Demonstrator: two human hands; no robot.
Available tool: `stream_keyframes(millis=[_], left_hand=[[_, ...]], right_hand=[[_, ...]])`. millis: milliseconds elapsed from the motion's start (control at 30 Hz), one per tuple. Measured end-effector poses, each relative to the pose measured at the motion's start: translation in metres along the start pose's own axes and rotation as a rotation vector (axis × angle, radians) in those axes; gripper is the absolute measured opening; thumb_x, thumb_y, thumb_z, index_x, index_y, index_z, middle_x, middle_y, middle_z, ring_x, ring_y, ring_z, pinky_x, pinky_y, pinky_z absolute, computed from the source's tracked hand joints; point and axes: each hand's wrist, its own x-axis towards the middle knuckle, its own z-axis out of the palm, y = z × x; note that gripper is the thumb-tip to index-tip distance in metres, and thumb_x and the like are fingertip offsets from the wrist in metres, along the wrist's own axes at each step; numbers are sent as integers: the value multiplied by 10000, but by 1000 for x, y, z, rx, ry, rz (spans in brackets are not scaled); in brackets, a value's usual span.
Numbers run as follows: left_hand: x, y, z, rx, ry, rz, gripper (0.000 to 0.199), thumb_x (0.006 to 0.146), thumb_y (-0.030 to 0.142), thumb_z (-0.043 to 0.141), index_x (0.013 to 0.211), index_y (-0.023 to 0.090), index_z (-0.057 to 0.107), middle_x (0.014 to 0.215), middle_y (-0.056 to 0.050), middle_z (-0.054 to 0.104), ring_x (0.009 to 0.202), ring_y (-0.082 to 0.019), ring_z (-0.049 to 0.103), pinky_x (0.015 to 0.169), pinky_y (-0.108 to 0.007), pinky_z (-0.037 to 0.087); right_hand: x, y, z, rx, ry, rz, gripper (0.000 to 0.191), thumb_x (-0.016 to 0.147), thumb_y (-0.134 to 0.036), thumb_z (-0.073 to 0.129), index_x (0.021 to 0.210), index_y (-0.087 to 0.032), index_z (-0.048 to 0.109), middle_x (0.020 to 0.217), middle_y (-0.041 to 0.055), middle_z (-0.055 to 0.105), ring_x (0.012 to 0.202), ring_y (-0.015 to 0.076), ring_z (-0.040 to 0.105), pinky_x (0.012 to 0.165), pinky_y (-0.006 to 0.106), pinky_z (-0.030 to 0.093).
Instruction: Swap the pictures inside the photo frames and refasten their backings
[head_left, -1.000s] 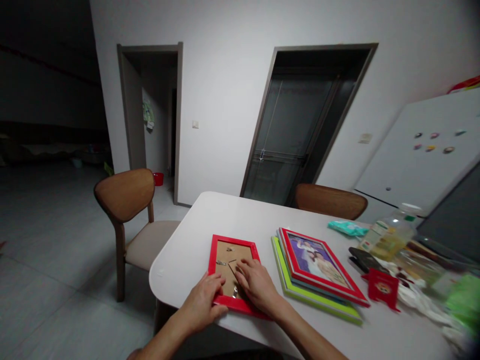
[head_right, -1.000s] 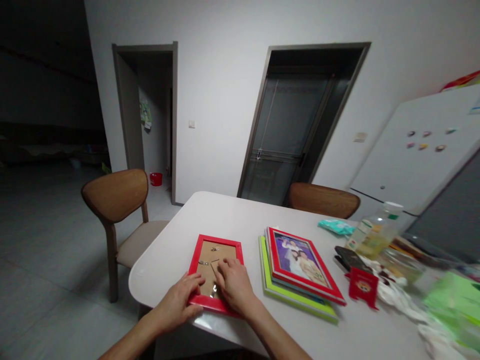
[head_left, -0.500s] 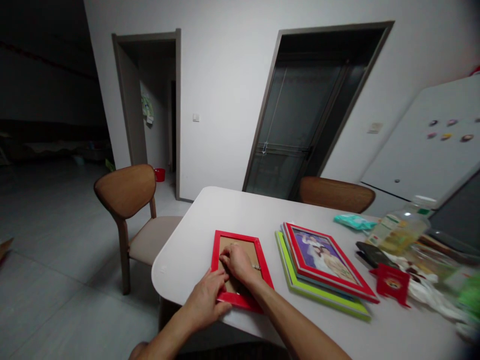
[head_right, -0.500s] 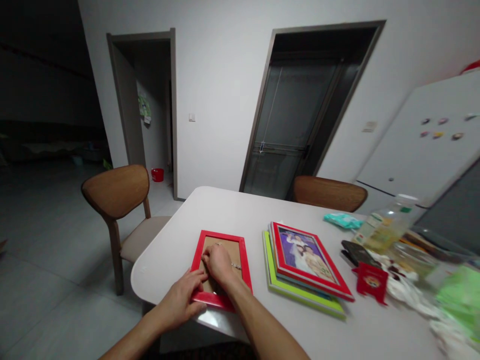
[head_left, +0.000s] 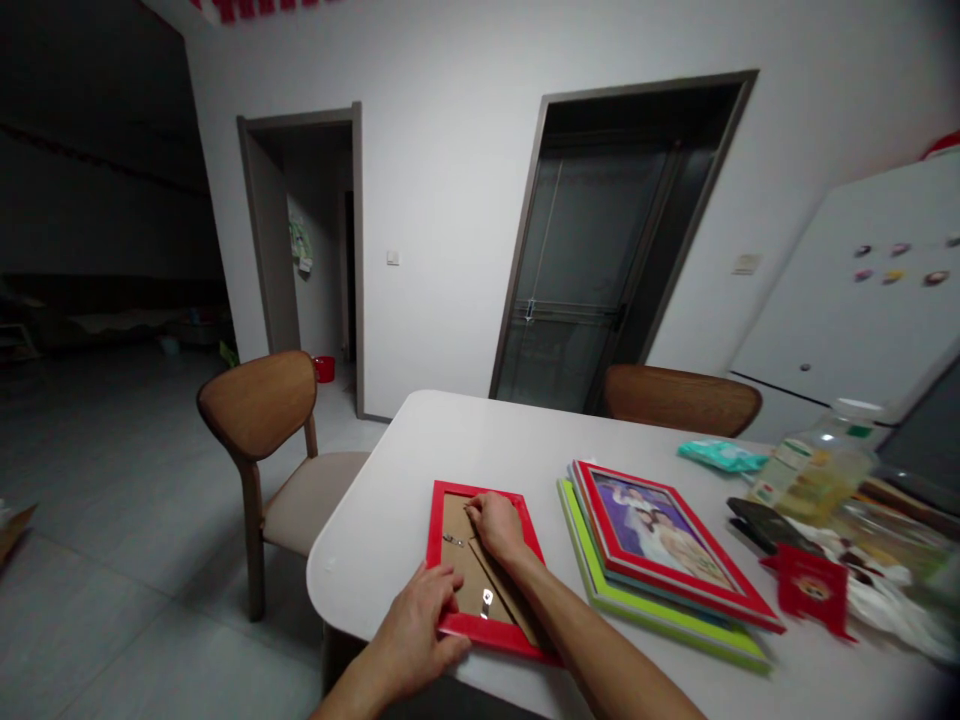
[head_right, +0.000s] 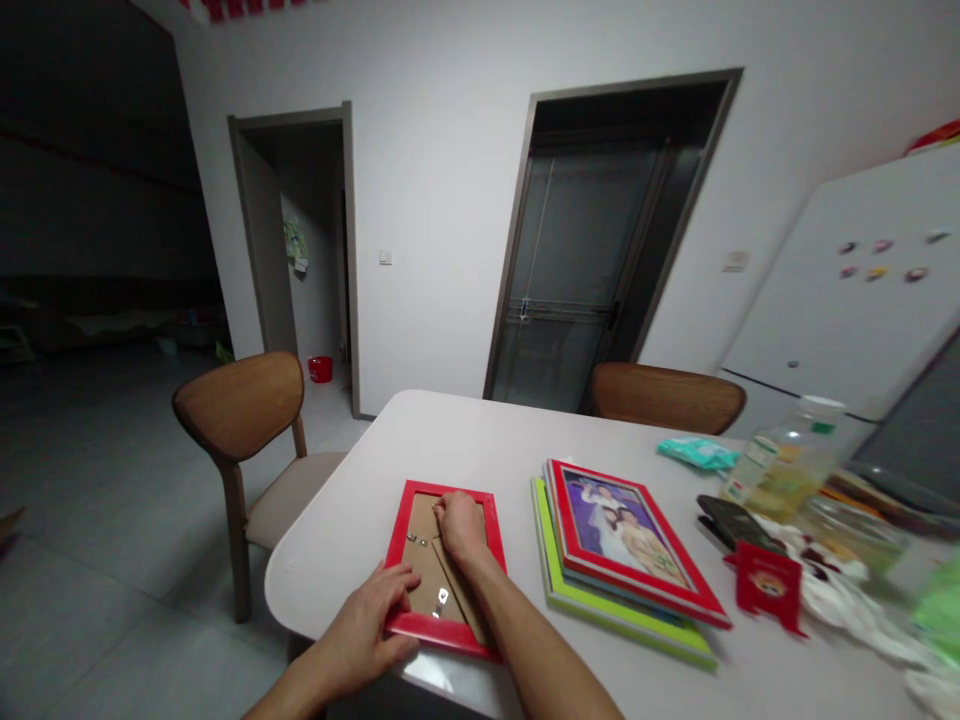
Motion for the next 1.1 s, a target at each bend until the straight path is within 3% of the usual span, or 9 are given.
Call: stream_keyframes(millis=[300, 567, 733, 833, 933, 1100], left_hand=[[2, 1, 3, 32, -4, 31, 495, 602, 168, 550, 1092, 136, 492, 1090, -108, 572, 1146, -228, 406, 1018, -401, 233], [-1, -2, 2, 107, 26, 32, 479, 631, 207, 561, 1100, 135, 491, 1100, -128, 568, 1127, -256, 431, 1000, -415, 283], [-4, -4, 11, 210, -15, 57, 541, 605, 246, 639, 1116, 181, 475, 1239, -150, 461, 1154, -310, 393, 985, -502, 265], [-2, -2, 24, 238, -93, 116, 404, 700, 172, 541, 1098, 220, 486, 1263, -120, 442, 1177, -291, 367, 977, -522, 262], [-4, -5, 31, 259, -110, 140, 420, 699, 112, 505, 1105, 212, 480, 1237, -120, 473, 1158, -281, 399, 970, -496, 296], [-12, -6, 11, 150, 8, 199, 377, 615, 154, 588, 976, 243, 528, 1151, -92, 552, 1085, -281, 477, 956, -445, 346]], right_hand=[[26, 14, 14, -70, -43, 155, 256, 761, -364, 474, 789, -151, 615, 789, 90, 642, 657, 139, 544, 545, 228, 313], [27, 9, 6, -48, 13, 191, 193, 759, -287, 472, 849, -145, 568, 858, 107, 620, 747, 171, 559, 557, 238, 327], [16, 1, -10, 67, 30, 123, 174, 740, -299, 505, 736, -144, 583, 750, 88, 637, 689, 158, 568, 567, 234, 351], [1, 1, -24, 175, 37, 46, 193, 748, -291, 480, 722, -146, 606, 711, 62, 645, 659, 133, 565, 573, 214, 367], [-20, 8, -45, 287, 53, -17, 187, 732, -266, 475, 741, -154, 625, 696, 39, 648, 637, 121, 564, 582, 203, 386], [-57, 34, -78, 494, 181, 23, 303, 766, -350, 380, 812, -153, 606, 728, 40, 632, 637, 138, 565, 574, 232, 421]])
